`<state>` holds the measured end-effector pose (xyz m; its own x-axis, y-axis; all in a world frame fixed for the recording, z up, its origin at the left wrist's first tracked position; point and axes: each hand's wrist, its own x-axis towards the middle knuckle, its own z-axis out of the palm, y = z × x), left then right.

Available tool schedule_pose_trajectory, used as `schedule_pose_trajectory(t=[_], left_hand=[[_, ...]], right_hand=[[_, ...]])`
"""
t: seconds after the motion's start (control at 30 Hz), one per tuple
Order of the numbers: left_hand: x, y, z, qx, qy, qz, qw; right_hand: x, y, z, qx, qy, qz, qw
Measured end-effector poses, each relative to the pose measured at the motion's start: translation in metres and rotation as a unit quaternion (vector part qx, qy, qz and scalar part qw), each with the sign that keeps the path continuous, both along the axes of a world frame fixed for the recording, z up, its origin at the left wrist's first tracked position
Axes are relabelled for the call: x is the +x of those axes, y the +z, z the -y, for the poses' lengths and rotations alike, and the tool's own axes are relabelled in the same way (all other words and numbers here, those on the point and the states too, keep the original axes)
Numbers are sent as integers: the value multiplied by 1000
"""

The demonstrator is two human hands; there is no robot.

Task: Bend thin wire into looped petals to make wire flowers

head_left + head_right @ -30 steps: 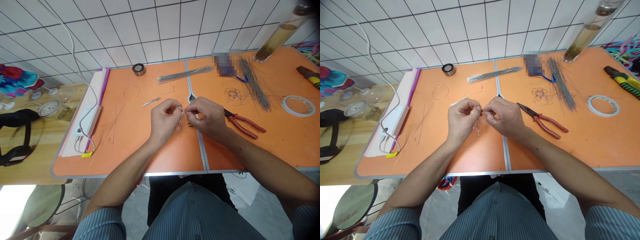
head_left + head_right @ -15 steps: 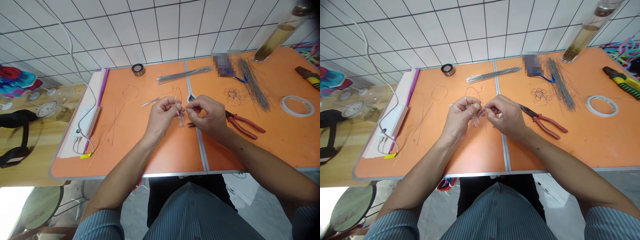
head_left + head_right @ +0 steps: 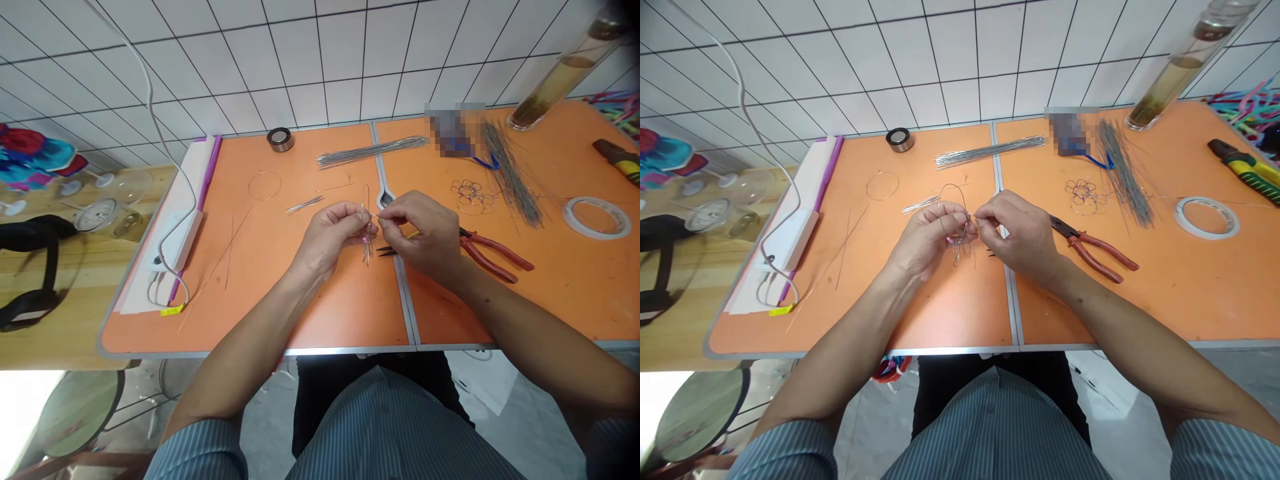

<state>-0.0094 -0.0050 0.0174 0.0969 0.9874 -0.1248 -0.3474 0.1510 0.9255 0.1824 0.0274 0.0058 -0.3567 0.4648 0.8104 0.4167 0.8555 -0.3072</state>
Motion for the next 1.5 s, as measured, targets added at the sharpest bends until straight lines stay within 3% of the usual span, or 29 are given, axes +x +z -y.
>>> schedule_pose_trajectory(t=[0.17, 0.43, 0.67, 0.8, 0.93, 1.13, 1.5], left_hand=[[1, -1, -1, 9, 7, -30, 999], [3, -4, 1, 85, 49, -123, 988], [10, -12, 2, 56, 49, -93, 993], [6, -12, -3, 27, 8, -50, 998], [0, -10, -5, 26, -9, -34, 999], [-3, -9, -5, 56, -5, -9, 998], [0, -7, -3, -32, -36, -7, 999]], right_hand=[[1, -1, 0, 5, 6, 3, 1000], [0, -2, 2, 33, -33, 51, 998], [3, 0, 6, 108, -85, 141, 981], [3, 3, 8, 36, -84, 124, 988], [5, 13, 8, -62, -37, 64, 995], [12, 20, -1, -196, -8, -16, 980], [11, 13, -3, -108, 33, 35, 993]])
